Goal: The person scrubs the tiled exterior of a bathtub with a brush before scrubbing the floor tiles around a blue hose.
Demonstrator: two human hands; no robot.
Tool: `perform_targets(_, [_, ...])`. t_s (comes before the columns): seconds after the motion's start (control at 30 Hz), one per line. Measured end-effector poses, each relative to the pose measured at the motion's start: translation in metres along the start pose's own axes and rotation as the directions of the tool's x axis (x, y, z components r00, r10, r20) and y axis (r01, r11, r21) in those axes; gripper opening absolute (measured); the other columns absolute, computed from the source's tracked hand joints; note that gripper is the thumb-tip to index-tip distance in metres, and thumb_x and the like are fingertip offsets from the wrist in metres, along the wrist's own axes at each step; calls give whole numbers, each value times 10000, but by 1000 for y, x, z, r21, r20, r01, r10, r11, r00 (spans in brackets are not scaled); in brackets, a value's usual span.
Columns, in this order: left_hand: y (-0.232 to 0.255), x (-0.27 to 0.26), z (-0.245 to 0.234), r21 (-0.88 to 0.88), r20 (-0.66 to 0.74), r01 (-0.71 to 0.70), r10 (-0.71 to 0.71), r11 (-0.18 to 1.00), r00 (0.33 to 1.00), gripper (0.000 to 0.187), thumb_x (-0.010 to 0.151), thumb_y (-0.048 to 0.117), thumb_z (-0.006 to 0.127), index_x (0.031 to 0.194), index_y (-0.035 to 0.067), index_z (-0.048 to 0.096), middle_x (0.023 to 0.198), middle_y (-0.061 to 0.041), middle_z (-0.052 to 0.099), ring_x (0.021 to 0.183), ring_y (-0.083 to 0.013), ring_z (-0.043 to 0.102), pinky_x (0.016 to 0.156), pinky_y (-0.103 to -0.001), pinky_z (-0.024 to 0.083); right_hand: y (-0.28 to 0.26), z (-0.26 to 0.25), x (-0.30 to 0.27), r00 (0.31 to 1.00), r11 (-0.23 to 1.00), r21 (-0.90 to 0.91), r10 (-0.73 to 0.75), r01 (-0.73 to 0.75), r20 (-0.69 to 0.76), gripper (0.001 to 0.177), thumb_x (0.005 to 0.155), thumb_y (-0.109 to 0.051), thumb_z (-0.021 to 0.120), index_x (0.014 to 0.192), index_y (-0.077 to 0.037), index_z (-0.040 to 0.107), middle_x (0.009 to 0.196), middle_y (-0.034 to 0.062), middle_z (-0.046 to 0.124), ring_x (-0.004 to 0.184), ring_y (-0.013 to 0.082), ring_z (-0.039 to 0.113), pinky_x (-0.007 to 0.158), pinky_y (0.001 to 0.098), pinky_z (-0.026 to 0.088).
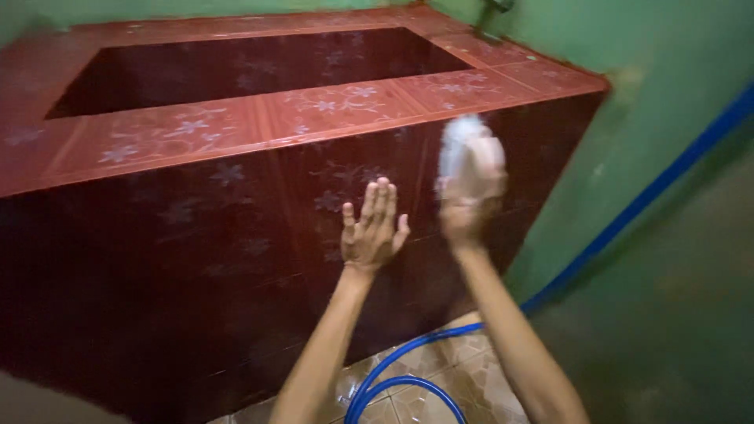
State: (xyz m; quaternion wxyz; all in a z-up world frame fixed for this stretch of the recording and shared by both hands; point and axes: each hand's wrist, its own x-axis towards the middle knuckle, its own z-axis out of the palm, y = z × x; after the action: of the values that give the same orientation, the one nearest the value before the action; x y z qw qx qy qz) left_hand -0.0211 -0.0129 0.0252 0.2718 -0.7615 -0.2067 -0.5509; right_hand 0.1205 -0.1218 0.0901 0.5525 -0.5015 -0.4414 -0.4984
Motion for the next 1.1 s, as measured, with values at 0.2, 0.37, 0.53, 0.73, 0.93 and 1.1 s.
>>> perform_targets(0.2, [4,2,7,14,-9,7,-7,1000,1000,701,1035,484,570,1573,45,475,1660,-118,386,1565,-228,295,1297,-542,20,36,11,5,991,991,-113,77,-65,106,640,957,-371,741,1456,-146,408,1305,140,569,1142,324,620,972,453,490])
perform_targets(0.37, [6,-2,11,23,-4,-6,6,1000,1000,706,1046,492,571,1581,45,466,1675,-125,358,1579,-232,280,1303,-539,18,128,-18,57,980,991,-81,93,-109,-176,713,1079,-316,679,1632,-174,252,1622,96,403,1219,306,589,1023,406,508])
perform_targets(0.53, [6,4,7,36,-5,-7,7,999,1000,726,1031,498,568,1588,44,461,1680,-128,344,1573,-230,276,1293,-550,19,118,-45,88,898,921,-43,367,-388,-243,747,1030,-283,687,1612,-107,252,1639,122,439,1147,270,601,976,351,513])
perform_targets(0.73, [9,2,-5,42,39,-16,14,999,999,752,1030,511,582,1605,49,433,1691,-121,333,1586,-233,258,1298,-553,10,4,-24,27,992,993,35,110,-109,-53,629,1061,-161,673,1590,-118,337,1591,121,460,1506,303,445,1294,426,340])
perform_targets(0.93, [6,-5,-6,-16,64,-11,12,1000,998,756,1023,481,583,1612,44,401,1693,-124,324,1592,-246,239,1298,-555,15,31,-38,-10,992,992,-51,117,-119,-37,646,1011,-162,691,1556,-53,360,1585,199,418,1474,384,420,1258,474,314])
perform_targets(1.1, [1,6,-25,-45,58,-16,19,999,998,790,999,464,591,1615,21,373,1686,-144,323,1583,-254,240,1286,-553,10,92,-69,-18,911,919,-29,383,-392,-154,698,1010,-32,655,1615,-82,311,1672,87,389,1427,331,509,1069,399,461])
